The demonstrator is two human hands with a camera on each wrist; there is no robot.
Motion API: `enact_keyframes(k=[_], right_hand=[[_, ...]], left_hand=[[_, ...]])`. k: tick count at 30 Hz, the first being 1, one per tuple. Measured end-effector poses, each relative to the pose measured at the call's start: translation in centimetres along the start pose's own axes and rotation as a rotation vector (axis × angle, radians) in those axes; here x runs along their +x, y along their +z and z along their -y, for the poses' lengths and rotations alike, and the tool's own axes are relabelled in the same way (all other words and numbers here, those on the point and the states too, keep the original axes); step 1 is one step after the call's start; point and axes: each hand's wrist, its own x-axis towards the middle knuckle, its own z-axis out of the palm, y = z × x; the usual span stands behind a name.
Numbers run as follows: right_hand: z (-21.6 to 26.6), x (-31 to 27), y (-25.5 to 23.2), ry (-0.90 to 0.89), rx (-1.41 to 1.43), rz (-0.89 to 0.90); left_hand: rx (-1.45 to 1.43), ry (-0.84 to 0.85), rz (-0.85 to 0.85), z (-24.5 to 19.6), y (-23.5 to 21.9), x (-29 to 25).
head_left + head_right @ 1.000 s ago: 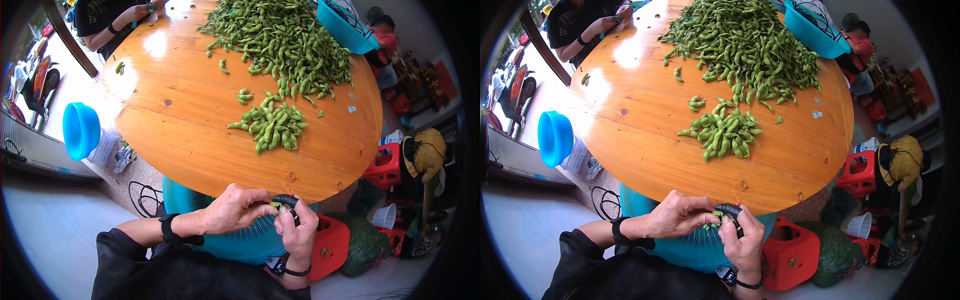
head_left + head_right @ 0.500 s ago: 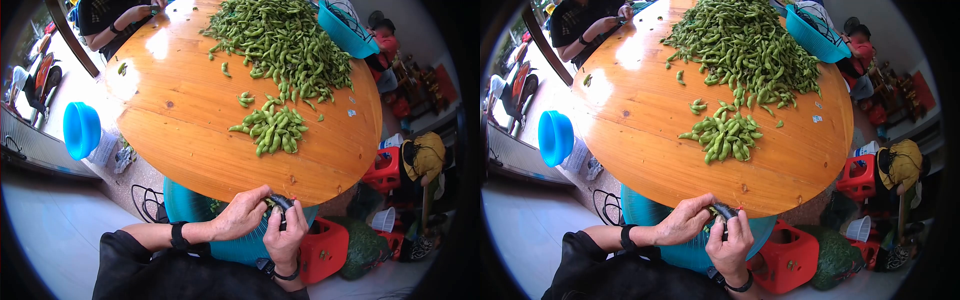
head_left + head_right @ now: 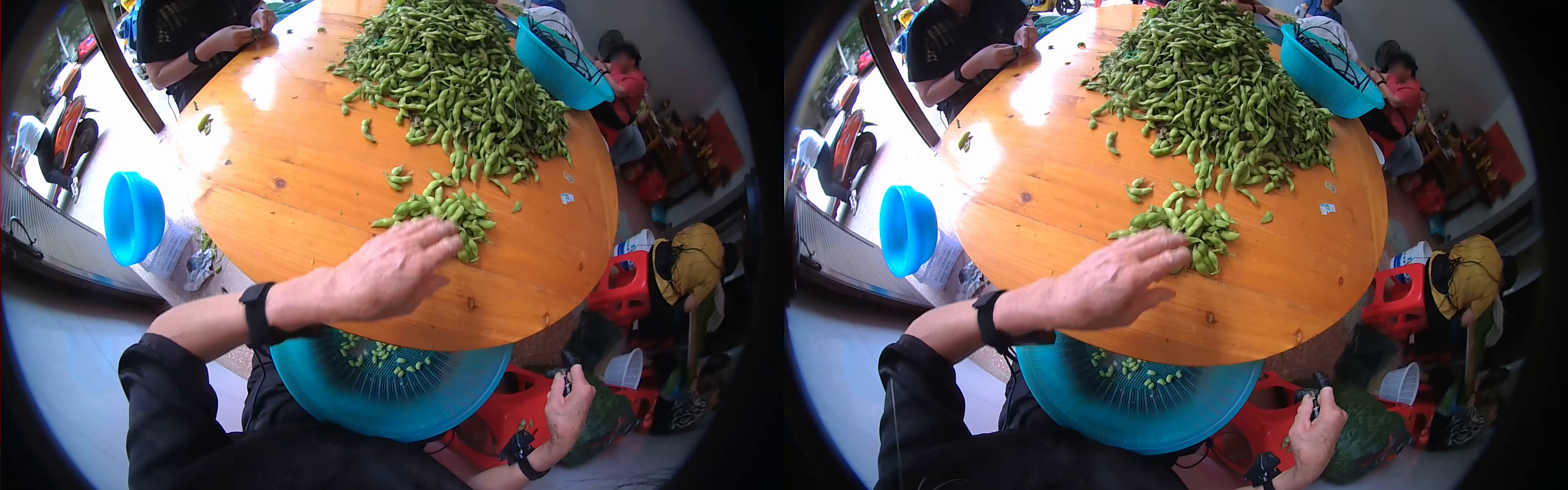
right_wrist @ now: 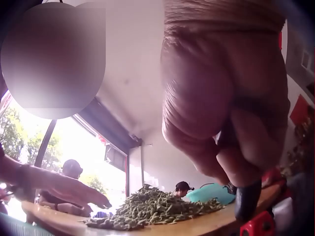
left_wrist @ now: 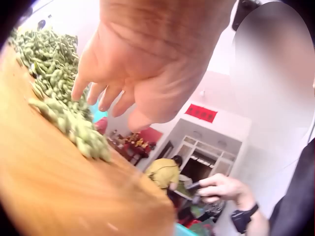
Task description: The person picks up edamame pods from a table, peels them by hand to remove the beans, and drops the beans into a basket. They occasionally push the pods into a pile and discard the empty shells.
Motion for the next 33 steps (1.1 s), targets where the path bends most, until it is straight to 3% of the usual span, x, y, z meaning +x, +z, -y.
enact_keyframes(k=[2, 5, 9, 12, 15, 17, 19, 20, 21, 23, 24, 28, 30, 33], right_hand=[[1.2, 0.4, -0.4, 0.142, 0.037, 0.038], [2.6, 0.7, 0.9, 0.142, 0.145, -0.003], [3.1, 1.0, 1.7, 0.107, 0.251, 0.001], [4.0, 1.0, 2.4, 0.111, 0.355, 0.029], [6.2, 1.1, 3.6, 0.132, 0.461, 0.087], [6.9, 1.2, 4.6, 0.038, 0.492, 0.129], [7.7, 1.2, 5.3, 0.014, 0.504, 0.122], [8.1, 1.2, 5.5, 0.017, 0.537, 0.149], [8.2, 1.1, 5.5, 0.022, 0.569, 0.174], [8.2, 0.9, 5.8, 0.045, 0.603, 0.220], [8.6, 0.8, 6.0, 0.046, 0.651, 0.253], [10.4, 0.6, 7.2, 0.018, 0.734, 0.288], [11.0, 0.6, 7.4, 0.016, 0.747, 0.308], [10.8, 0.5, 7.7, 0.005, 0.744, 0.316]], left_hand=[[0.144, -0.085, 0.079, 2.8, 0.4, 2.3], [0.163, -0.153, 0.178, 5.3, 2.7, 4.4], [0.227, -0.047, 0.230, 4.4, 3.6, 3.3], [0.257, 0.075, 0.173, 2.8, 3.9, 0.1], [0.218, 0.074, 0.197, 0.7, 3.3, -2.0], [0.178, 0.056, 0.160, -0.3, 2.7, -2.9], [0.102, -0.063, 0.041, -0.9, 1.3, -3.3], [0.081, -0.079, -0.148, -1.3, 0.3, -3.2], [0.079, -0.078, -0.145, -1.6, -0.5, -3.7], [-0.092, -0.281, 0.008, -2.0, -1.4, -5.1], [-0.153, -0.192, -0.120, -2.1, 0.0, -5.8], [-0.023, -0.163, -0.121, -4.3, 3.2, -6.6], [0.192, -0.189, -0.120, -4.3, 4.2, -6.6], [0.176, -0.226, -0.145, -4.0, 4.1, -6.4]])
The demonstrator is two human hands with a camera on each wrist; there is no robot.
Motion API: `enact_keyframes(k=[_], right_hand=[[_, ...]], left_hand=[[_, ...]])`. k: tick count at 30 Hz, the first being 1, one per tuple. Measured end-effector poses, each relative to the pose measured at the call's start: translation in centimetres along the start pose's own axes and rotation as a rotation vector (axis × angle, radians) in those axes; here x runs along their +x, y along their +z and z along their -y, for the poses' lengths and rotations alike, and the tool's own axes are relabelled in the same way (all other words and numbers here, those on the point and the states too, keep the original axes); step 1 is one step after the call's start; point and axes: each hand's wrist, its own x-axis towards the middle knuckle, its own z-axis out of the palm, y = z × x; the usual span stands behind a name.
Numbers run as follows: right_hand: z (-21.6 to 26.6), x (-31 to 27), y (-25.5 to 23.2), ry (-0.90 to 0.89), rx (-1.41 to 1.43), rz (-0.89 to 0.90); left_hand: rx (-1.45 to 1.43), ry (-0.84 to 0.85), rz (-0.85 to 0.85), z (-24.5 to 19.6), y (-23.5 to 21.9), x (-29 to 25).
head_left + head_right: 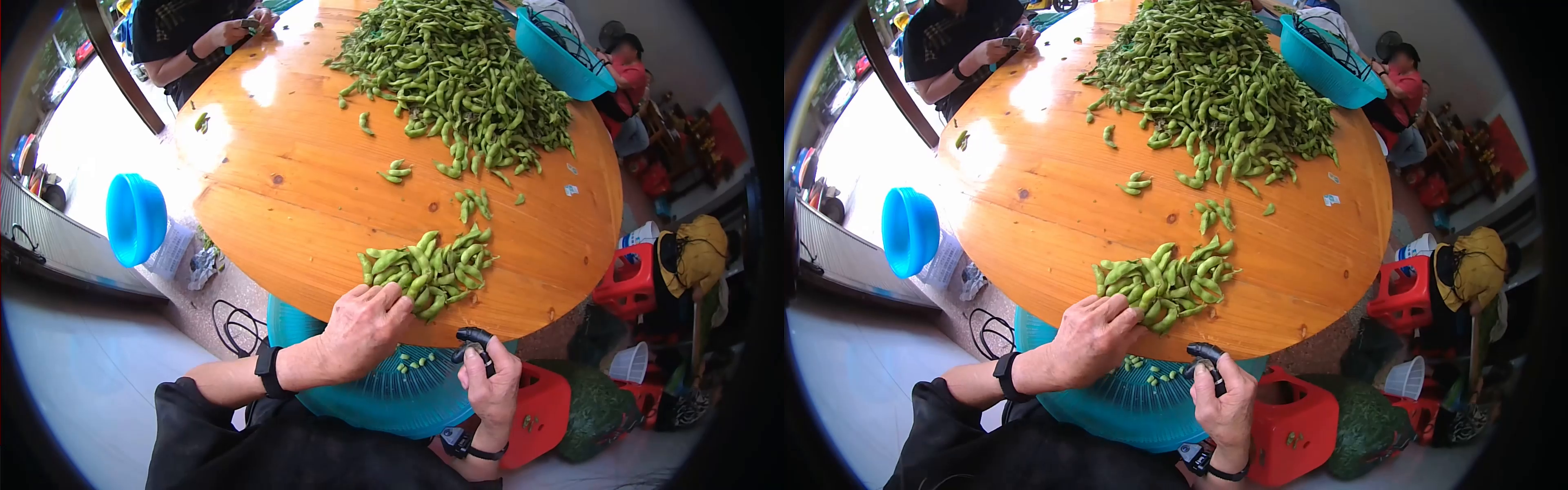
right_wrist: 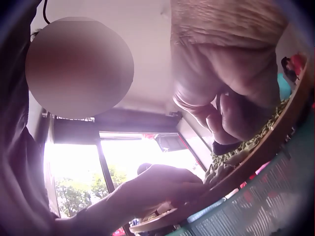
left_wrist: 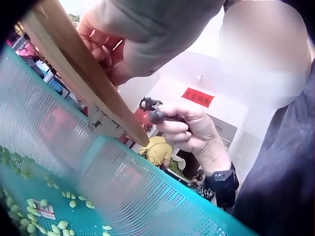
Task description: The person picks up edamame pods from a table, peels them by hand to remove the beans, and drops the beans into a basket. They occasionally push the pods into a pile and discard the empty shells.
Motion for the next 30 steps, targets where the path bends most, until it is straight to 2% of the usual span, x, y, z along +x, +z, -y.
enact_keyframes(k=[1, 3, 4, 6, 7, 8, 10, 14, 17, 26, 28, 29, 30], right_hand=[[-0.1, 0.0, 0.2, 0.001, 0.001, -0.002], [-0.3, 0.1, 0.9, 0.030, 0.089, -0.013], [-0.1, 0.2, 1.2, 0.033, 0.089, -0.017], [0.6, 0.6, 2.0, 0.100, 0.240, -0.008], [0.9, 0.8, 2.3, 0.102, 0.263, 0.002], [1.1, 1.1, 2.5, 0.100, 0.262, 0.001], [1.4, 1.6, 2.8, 0.118, 0.466, 0.084], [1.3, 2.0, 2.9, 0.166, 0.673, 0.185], [1.0, 2.3, 3.0, 0.191, 0.680, 0.237], [0.4, 2.2, 2.7, 0.160, 0.589, 0.276], [0.1, 2.3, 2.6, 0.141, 0.612, 0.281], [0.0, 2.3, 2.5, 0.118, 0.634, 0.289], [0.0, 2.2, 2.5, 0.119, 0.637, 0.289]], left_hand=[[-0.001, 0.002, 0.002, 0.2, -0.2, 0.2], [-0.215, -0.051, -0.085, 0.5, -0.7, 0.6], [-0.218, -0.049, -0.082, 0.5, -1.1, 0.7], [-0.543, -0.181, -0.047, 0.3, -1.8, 0.8], [-0.646, -0.236, 0.024, 0.4, -1.9, 0.7], [-0.647, -0.234, 0.023, 0.2, -2.1, 0.7], [-1.051, -0.472, 0.137, -0.1, -2.4, 0.4], [-1.120, -0.477, 0.165, 0.1, -1.8, -0.3], [-1.115, -0.444, 0.146, 0.3, -1.2, -0.9], [-0.764, -0.297, 0.134, -0.2, -1.8, -0.7], [-1.017, -0.359, 0.123, 0.1, -0.8, -1.1], [-1.016, -0.360, 0.125, 0.2, -0.9, -1.1], [-1.344, -0.522, 0.236, 0.3, -1.4, -0.8]])
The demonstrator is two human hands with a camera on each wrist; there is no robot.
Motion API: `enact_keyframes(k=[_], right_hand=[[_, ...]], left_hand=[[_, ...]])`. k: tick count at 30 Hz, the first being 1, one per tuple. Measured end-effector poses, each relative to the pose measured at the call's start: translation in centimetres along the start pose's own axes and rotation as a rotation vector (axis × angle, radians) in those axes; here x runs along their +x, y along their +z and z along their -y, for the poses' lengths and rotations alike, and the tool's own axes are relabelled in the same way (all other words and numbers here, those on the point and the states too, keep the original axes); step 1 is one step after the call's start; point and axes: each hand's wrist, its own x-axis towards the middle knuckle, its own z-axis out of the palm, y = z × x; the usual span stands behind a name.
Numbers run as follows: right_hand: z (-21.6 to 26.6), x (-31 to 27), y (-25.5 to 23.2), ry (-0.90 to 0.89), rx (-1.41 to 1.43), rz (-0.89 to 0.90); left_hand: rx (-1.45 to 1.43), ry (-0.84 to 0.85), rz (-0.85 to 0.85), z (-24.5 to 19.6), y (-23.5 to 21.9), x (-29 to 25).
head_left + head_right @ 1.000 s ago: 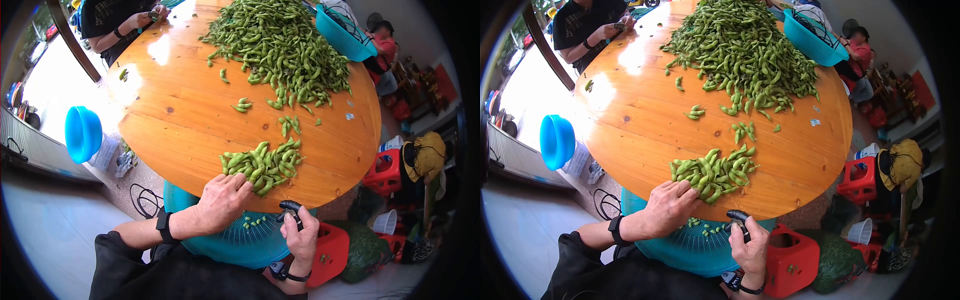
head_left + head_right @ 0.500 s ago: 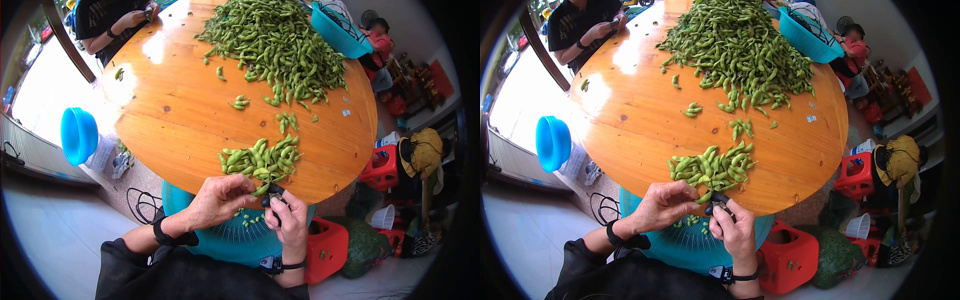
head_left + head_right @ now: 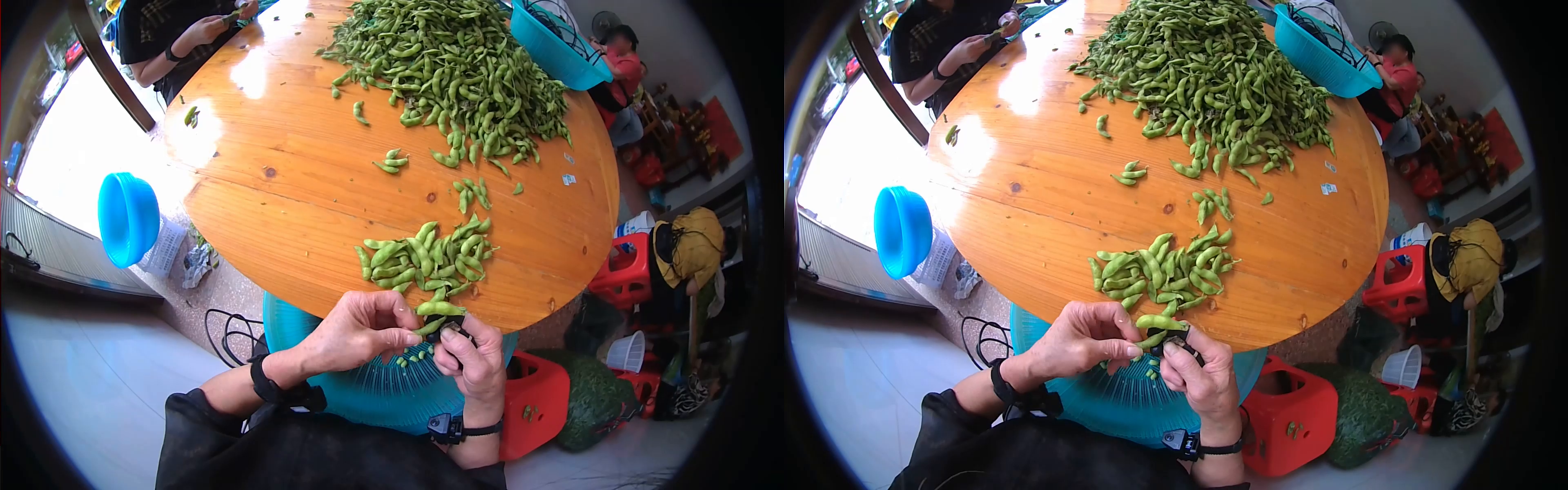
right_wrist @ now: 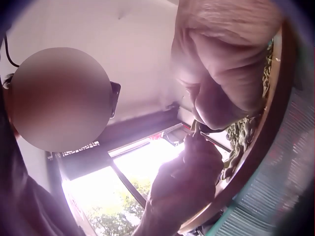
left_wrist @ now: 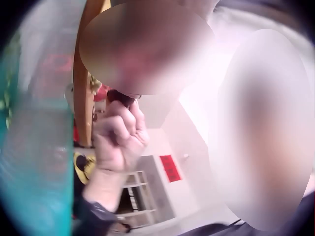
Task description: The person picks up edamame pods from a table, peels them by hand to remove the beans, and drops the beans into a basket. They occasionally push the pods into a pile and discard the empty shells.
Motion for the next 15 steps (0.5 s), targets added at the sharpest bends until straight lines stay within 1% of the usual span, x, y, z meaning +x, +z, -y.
enact_keyframes(k=[1, 2, 3, 4, 5, 6, 8, 9, 10, 11, 12, 13, 14, 15], right_hand=[[-0.1, -0.1, -0.1, 0.014, 0.138, 0.031], [-0.1, -0.2, -0.2, 0.028, 0.275, 0.061], [0.0, -0.3, -0.1, 0.027, 0.276, 0.062], [0.1, -0.3, 0.0, 0.019, 0.336, 0.075], [0.3, -0.3, 0.2, 0.010, 0.396, 0.089], [0.4, -0.3, 0.2, 0.007, 0.396, 0.090], [0.5, -0.4, 0.2, -0.054, 0.078, -0.044], [0.4, -0.5, 0.2, -0.054, 0.078, -0.044], [0.3, -0.7, 0.3, -0.100, -0.167, -0.086], [0.2, -0.9, 0.4, -0.144, -0.412, -0.128], [0.2, -1.1, 0.7, -0.144, -0.412, -0.125], [0.3, -1.2, 1.3, -0.164, -0.424, -0.171], [0.2, -1.3, 1.7, -0.183, -0.436, -0.218], [0.2, -1.4, 1.9, -0.209, -0.430, -0.234]], left_hand=[[-0.325, -0.185, 0.075, -0.3, -0.1, 0.0], [-0.324, -0.186, 0.075, 0.1, 0.1, 0.1], [-0.566, -0.190, 0.165, 0.9, 0.4, 0.2], [-0.807, -0.191, 0.256, 1.4, 0.8, 0.2], [-0.837, -0.187, 0.248, 1.5, 1.2, 0.2], [-0.836, -0.187, 0.249, 1.4, 1.4, 0.3], [-0.577, -0.163, 0.108, 1.1, 1.8, 0.4], [-0.441, -0.110, 0.068, 1.1, 2.1, 0.3], [-0.440, -0.109, 0.067, 0.8, 2.2, 0.1], [-0.025, 0.021, 0.005, 0.4, 2.2, -0.1], [0.390, 0.150, -0.059, 0.1, 2.3, -0.3], [0.499, 0.285, -0.092, 0.7, 2.2, -0.1], [0.501, 0.285, -0.096, 0.7, 2.2, -0.1], [0.532, 0.322, -0.105, 0.6, 2.2, 0.0]])
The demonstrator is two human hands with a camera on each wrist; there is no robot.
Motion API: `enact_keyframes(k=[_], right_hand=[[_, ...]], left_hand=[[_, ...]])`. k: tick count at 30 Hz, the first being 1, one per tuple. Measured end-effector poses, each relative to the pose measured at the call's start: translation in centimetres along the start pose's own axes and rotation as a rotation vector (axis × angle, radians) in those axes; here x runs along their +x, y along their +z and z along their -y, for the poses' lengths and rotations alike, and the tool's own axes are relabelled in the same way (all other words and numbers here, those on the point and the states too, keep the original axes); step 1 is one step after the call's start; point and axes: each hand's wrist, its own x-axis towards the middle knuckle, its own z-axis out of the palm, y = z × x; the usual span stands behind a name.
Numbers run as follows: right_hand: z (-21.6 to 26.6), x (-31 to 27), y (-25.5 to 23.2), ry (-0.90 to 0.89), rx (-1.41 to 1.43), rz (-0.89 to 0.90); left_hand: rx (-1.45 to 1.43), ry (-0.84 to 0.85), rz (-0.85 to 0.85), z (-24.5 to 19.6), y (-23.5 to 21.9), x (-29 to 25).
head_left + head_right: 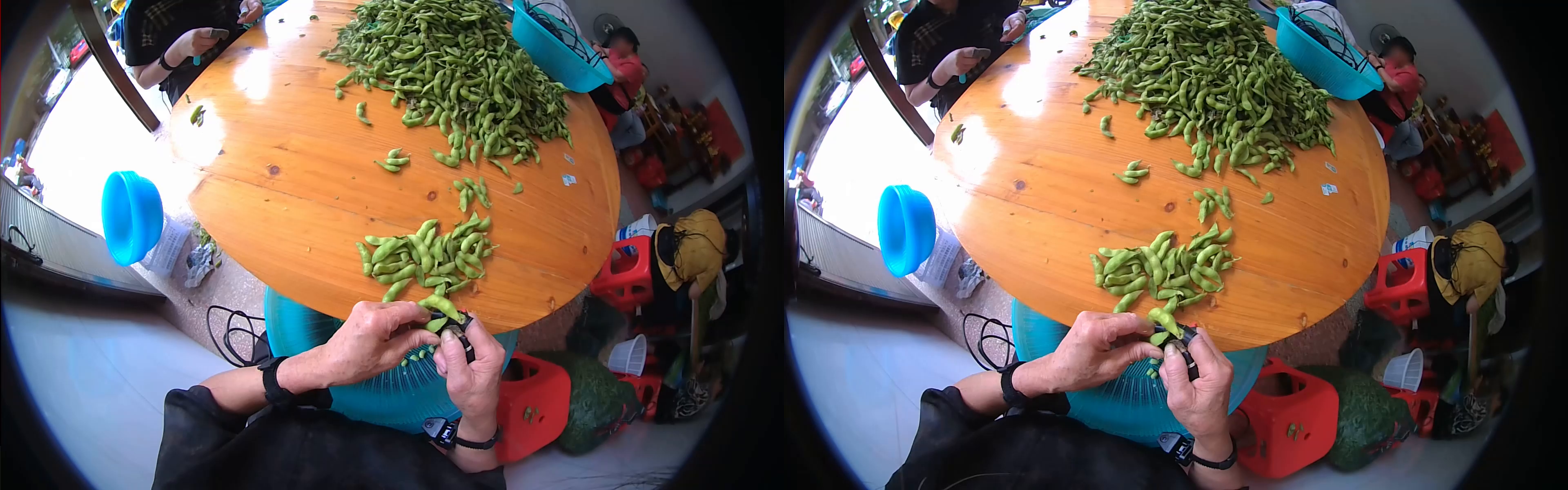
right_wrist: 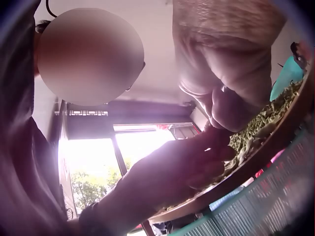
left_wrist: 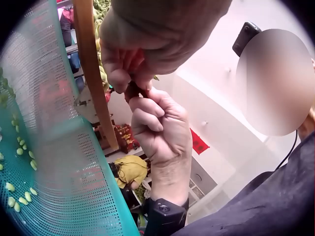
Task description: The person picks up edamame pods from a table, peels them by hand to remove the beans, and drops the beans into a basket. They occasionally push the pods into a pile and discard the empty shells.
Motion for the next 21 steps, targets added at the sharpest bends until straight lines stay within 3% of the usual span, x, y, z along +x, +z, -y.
enact_keyframes(k=[2, 4, 7, 9, 10, 12, 13, 14, 17, 21], right_hand=[[-0.3, -0.1, -0.2, 0.022, 0.013, -0.002], [-0.4, -0.3, -0.4, 0.043, 0.024, -0.002], [-0.4, -0.5, -0.3, 0.047, -0.053, 0.003], [-0.3, -0.6, 0.6, -0.215, -0.380, -0.107], [-0.2, -0.6, 0.9, -0.217, -0.379, -0.103], [-0.2, -0.7, 1.6, -0.433, -0.608, -0.219], [-0.2, -0.8, 2.0, -0.434, -0.609, -0.218], [-0.3, -1.0, 2.5, -0.456, -0.638, -0.248], [-0.4, -0.8, 2.3, -0.502, -0.673, -0.278], [-0.4, -0.7, 0.6, -0.387, -0.467, -0.215]], left_hand=[[0.030, 0.039, -0.013, -0.2, -0.5, 0.4], [-0.289, -0.469, 0.310, -0.7, -1.8, 1.0], [-0.421, -0.537, 0.350, -1.0, -1.7, 1.1], [-0.420, -0.506, 0.342, -1.2, -1.4, 1.1], [-0.417, -0.479, 0.338, -1.3, -1.2, 1.1], [-0.471, -0.448, 0.301, -0.8, -0.4, 0.7], [-0.525, -0.418, 0.267, -0.7, 0.0, 0.5], [-0.691, -0.522, 0.193, -1.0, 0.7, 0.3], [-0.737, -0.576, 0.069, -1.6, 1.9, 0.1], [-0.907, -0.551, 0.132, -0.3, 2.1, -0.2]])
